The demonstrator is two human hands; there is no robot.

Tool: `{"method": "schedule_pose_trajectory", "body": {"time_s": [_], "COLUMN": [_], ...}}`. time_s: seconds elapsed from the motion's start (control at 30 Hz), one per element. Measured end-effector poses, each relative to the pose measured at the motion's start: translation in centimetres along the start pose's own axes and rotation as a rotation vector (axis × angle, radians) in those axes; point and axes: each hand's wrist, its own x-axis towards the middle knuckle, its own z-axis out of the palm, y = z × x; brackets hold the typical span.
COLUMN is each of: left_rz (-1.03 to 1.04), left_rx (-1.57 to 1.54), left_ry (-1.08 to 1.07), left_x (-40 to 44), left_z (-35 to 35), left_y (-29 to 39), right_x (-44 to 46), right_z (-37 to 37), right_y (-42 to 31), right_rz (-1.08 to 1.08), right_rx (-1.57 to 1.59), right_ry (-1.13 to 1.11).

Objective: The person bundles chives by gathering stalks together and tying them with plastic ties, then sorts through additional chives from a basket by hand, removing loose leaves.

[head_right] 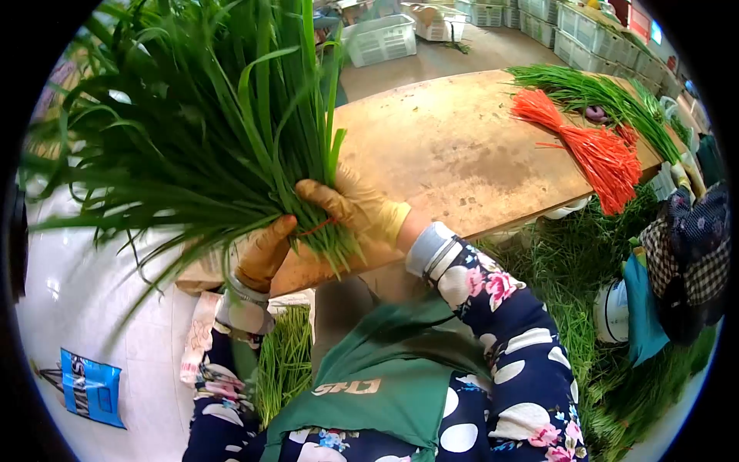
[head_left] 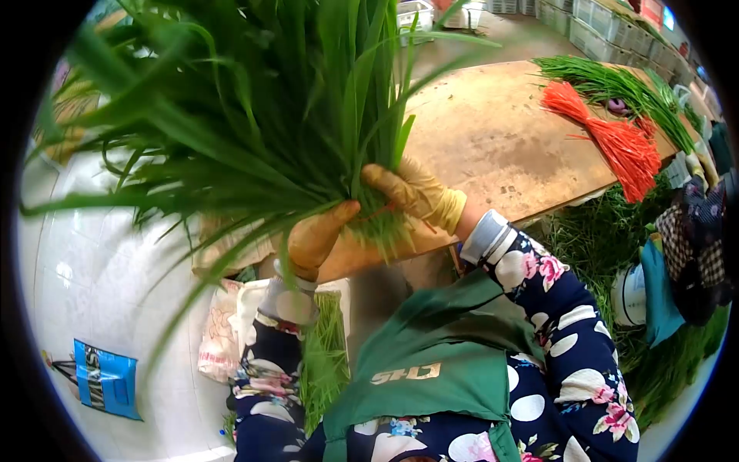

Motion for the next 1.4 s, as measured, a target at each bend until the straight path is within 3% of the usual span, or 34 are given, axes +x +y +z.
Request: {"method": "schedule_pose_trajectory", "body": {"time_s": [0.07,0.23,0.33,0.4,0.43,0.47,0.5,0.53,0.57,0.63,0.67,0.73,0.77,0.8,0.87,0.9,0.93,0.97,1.0,1.03,1.07,1.13,1.2,1.23,1.27,1.33,1.4], "left_rz": [-0.050,-0.106,-0.377,-0.596,-0.642,-0.514,-0.680,-0.846,-0.807,-0.879,-0.885,-0.719,-0.805,-0.803,-0.617,-0.584,-0.596,-0.482,-0.361,-0.306,-0.318,-0.208,-0.300,-0.323,-0.343,-0.417,-0.447], "left_rx": [-0.135,0.050,-0.387,-0.337,-0.112,0.228,0.467,0.710,0.252,-0.149,-0.154,0.054,0.115,0.117,0.929,0.971,0.977,1.149,1.316,1.448,1.450,1.668,1.718,1.691,1.663,1.806,1.596], "left_ry": [-0.029,-0.050,-0.179,-0.263,-0.198,-0.213,-0.166,-0.118,-0.247,-0.131,-0.122,-0.139,-0.216,-0.201,-0.313,-0.351,-0.344,-0.396,-0.449,-0.457,-0.449,-0.402,-0.315,-0.227,-0.141,-0.204,-0.263], "left_x": [-0.1,2.3,4.2,5.9,7.2,7.2,7.3,7.4,7.2,5.0,4.9,4.2,3.7,3.1,1.9,1.7,1.4,1.3,1.1,0.7,0.6,0.4,0.2,0.0,0.0,0.1,0.5], "left_z": [0.4,-1.5,0.0,-1.9,-2.7,-2.5,-1.9,-1.9,-6.7,-5.4,-6.2,-7.3,-7.2,-7.4,-7.6,-6.1,-4.6,-3.0,-1.9,-1.4,-0.8,0.7,2.2,2.3,2.5,2.9,1.9], "left_y": [0.9,6.0,10.0,9.4,8.4,6.5,5.6,4.5,-1.1,0.0,0.0,1.1,2.8,3.0,3.1,4.5,5.4,6.0,6.0,5.1,4.6,3.8,3.3,2.7,2.2,2.4,2.8], "right_x": [-0.1,2.6,2.8,1.1,-0.4,-1.5,-2.5,-3.5,-4.4,-5.6,-6.5,-7.9,-8.3,-8.4,-8.5,-7.9,-7.2,-6.8,-6.5,-6.1,-5.7,-5.0,-4.0,-3.5,-3.0,-1.6,-0.4], "right_z": [-0.4,1.9,3.5,3.3,2.9,2.2,1.5,0.8,0.0,-1.3,-1.5,-1.0,-0.7,-0.1,1.3,2.1,3.1,3.7,3.9,3.9,3.8,3.9,3.7,4.1,4.3,4.7,5.6], "right_y": [-0.9,-5.3,-6.4,-5.7,-5.7,-5.4,-5.2,-4.7,-4.3,-3.7,-3.7,-3.4,-3.1,-2.6,-1.9,-1.8,-2.0,-2.1,-1.8,-1.3,-0.8,0.8,1.2,1.1,0.9,-0.2,0.9], "right_rz": [0.223,0.238,0.184,0.239,0.304,0.333,0.361,0.571,0.780,1.195,1.200,0.575,0.300,0.292,0.502,0.499,0.506,0.514,0.515,0.372,0.223,0.156,0.022,0.133,0.137,0.655,0.583], "right_rx": [-0.001,0.272,0.407,0.285,0.283,0.282,0.280,0.242,0.201,0.105,0.112,-0.149,-0.344,-0.335,0.122,0.135,0.131,0.125,0.138,-0.122,-0.379,-0.350,-0.391,-0.193,-0.190,0.602,0.598], "right_ry": [-0.083,0.137,0.263,0.270,0.192,0.154,0.116,0.000,-0.120,-0.377,-0.385,-0.340,-0.274,-0.285,-0.061,-0.065,0.071,0.205,0.197,0.170,0.142,0.186,0.227,0.223,0.223,0.296,0.326]}}
